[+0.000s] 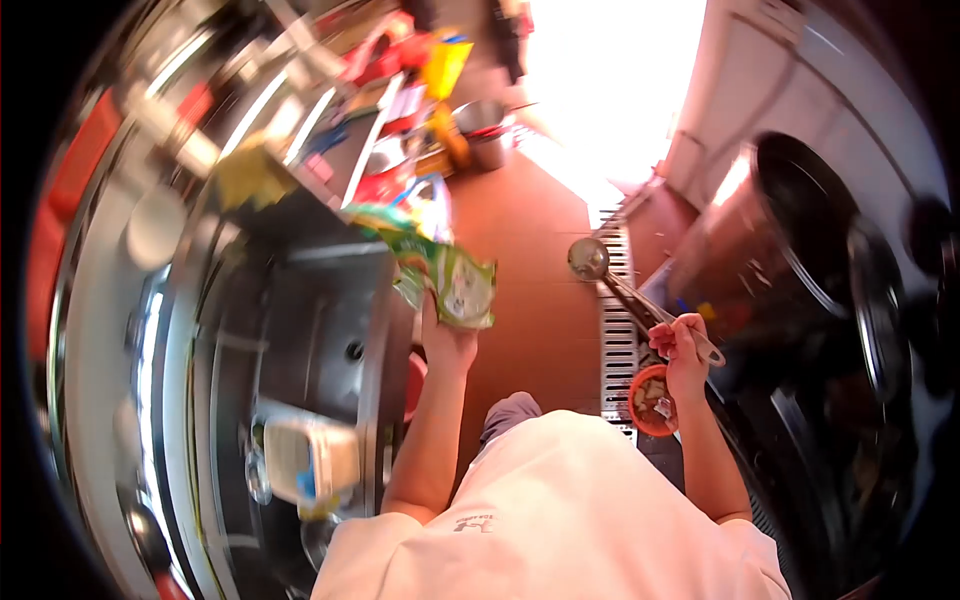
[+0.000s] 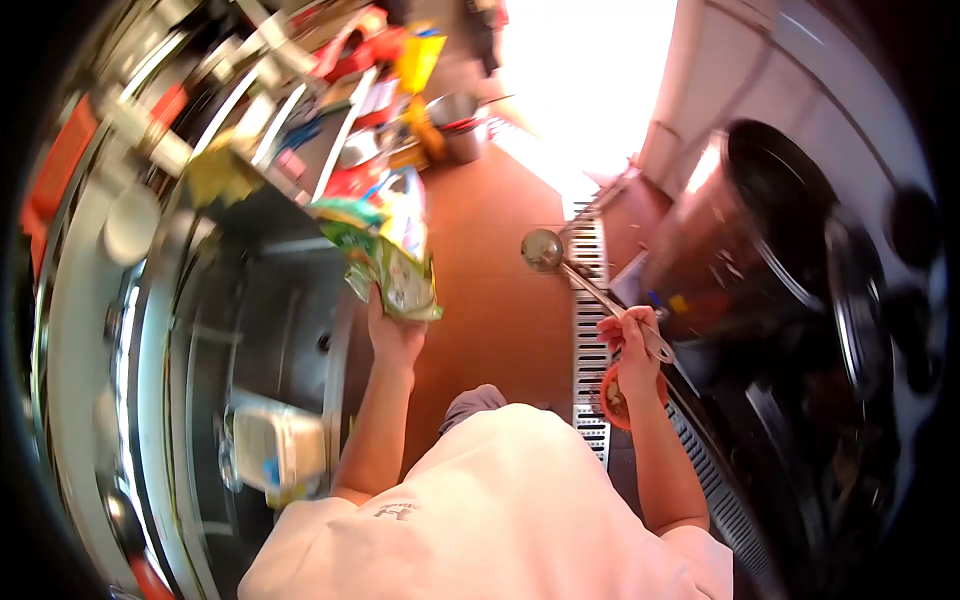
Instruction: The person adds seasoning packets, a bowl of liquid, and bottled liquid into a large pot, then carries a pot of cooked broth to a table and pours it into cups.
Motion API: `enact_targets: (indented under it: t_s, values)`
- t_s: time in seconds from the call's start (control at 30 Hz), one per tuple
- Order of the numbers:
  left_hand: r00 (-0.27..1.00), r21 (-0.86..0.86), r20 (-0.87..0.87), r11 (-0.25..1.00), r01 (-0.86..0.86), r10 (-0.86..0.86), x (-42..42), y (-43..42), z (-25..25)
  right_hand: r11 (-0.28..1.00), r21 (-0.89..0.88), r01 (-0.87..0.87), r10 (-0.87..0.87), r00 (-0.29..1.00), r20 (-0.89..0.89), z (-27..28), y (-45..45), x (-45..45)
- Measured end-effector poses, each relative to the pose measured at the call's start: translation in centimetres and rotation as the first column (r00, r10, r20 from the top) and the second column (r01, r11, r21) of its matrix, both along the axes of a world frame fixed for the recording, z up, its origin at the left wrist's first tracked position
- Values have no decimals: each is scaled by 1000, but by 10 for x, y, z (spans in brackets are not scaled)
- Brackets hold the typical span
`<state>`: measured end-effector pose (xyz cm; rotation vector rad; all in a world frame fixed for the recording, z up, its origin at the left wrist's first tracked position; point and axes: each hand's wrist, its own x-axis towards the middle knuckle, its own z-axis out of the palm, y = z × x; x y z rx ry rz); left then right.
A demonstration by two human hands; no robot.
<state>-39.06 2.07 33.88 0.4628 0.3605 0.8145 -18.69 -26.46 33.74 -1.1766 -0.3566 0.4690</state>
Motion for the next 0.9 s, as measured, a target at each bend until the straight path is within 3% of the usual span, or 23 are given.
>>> enact_targets:
  t_s: [0.03, 0.1, 0.27, 0.33, 0.4, 0.47, 0.5, 0.53, 0.63, 0.9]
  values:
    - [997, 3, 9, 997, 78, -78, 40, 3, 11, 997, 12, 74, -74, 997, 28, 10, -14, 10]
    - [980, 183, 144, 977, 109, -136, 126, 5, 39, 977, 52, 208, -213, 971, 109, 37, -36, 29]
    - [890, 379, 291, 897, 229, -350, 347, -17, 99, 857, 114, 502, -512, 807, 294, 105, -81, 81]
    - [908, 533, 292, 839, 106, -300, 417, -44, 124, 801, 109, 589, -589, 743, 317, 128, -92, 104]
    - [822, 563, 389, 814, 146, -416, 470, -70, 146, 733, 66, 677, -651, 669, 358, 139, -100, 135]
    - [903, 675, 175, 715, 181, -394, 523, -83, 149, 665, 62, 745, -709, 602, 367, 149, -97, 161]
    - [945, 674, 101, 720, 165, -312, 550, -93, 144, 642, 78, 763, -731, 578, 361, 146, -100, 179]
    - [927, 676, 91, 706, 209, -363, 575, -101, 138, 606, 74, 792, -762, 550, 342, 143, -99, 195]
    - [948, 843, -100, 481, 242, -301, 629, -125, 129, 526, 44, 849, -828, 499, 256, 138, -95, 236]
    - [916, 923, -161, 274, 272, -366, 725, -153, 84, 412, -54, 910, -891, 414, 184, 111, -76, 296]
